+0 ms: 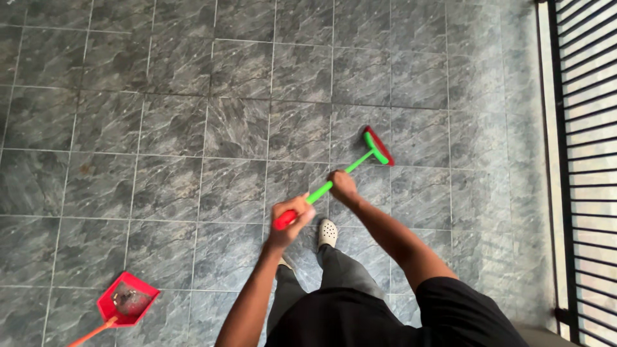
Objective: The person sweeps debris from a tiled floor into a dustpan using a small broom and then carries the dustpan to a different location.
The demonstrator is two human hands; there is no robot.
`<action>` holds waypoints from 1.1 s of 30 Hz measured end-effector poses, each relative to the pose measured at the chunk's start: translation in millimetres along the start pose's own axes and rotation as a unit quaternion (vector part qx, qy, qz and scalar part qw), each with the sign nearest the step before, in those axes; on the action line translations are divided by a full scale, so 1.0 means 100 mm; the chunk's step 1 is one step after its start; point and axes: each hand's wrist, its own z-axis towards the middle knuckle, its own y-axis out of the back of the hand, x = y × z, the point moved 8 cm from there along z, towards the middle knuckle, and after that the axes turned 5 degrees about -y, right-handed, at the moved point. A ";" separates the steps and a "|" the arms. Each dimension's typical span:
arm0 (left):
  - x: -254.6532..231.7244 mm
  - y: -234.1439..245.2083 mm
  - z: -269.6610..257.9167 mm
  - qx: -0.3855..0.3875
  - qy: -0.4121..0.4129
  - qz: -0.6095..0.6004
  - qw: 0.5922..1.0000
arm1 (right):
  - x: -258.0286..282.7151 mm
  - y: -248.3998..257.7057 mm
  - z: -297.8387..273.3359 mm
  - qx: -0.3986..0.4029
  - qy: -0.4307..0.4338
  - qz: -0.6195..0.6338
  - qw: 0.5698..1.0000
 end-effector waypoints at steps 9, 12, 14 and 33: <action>-1.09 0.53 -0.31 -0.108 -0.012 0.024 0.994 | 1.36 -0.44 -0.21 0.169 0.009 0.100 0.980; -1.41 0.48 -0.29 -0.139 -0.021 0.013 0.990 | 1.61 -0.14 -0.21 0.209 -0.012 0.112 0.971; -1.60 0.35 -0.24 -0.125 -0.037 0.033 0.991 | 1.64 -0.01 -0.23 0.262 -0.015 0.118 0.958; 0.54 -0.59 0.59 -0.052 -0.019 0.057 0.997 | -1.11 0.07 1.26 0.131 0.028 -0.054 0.989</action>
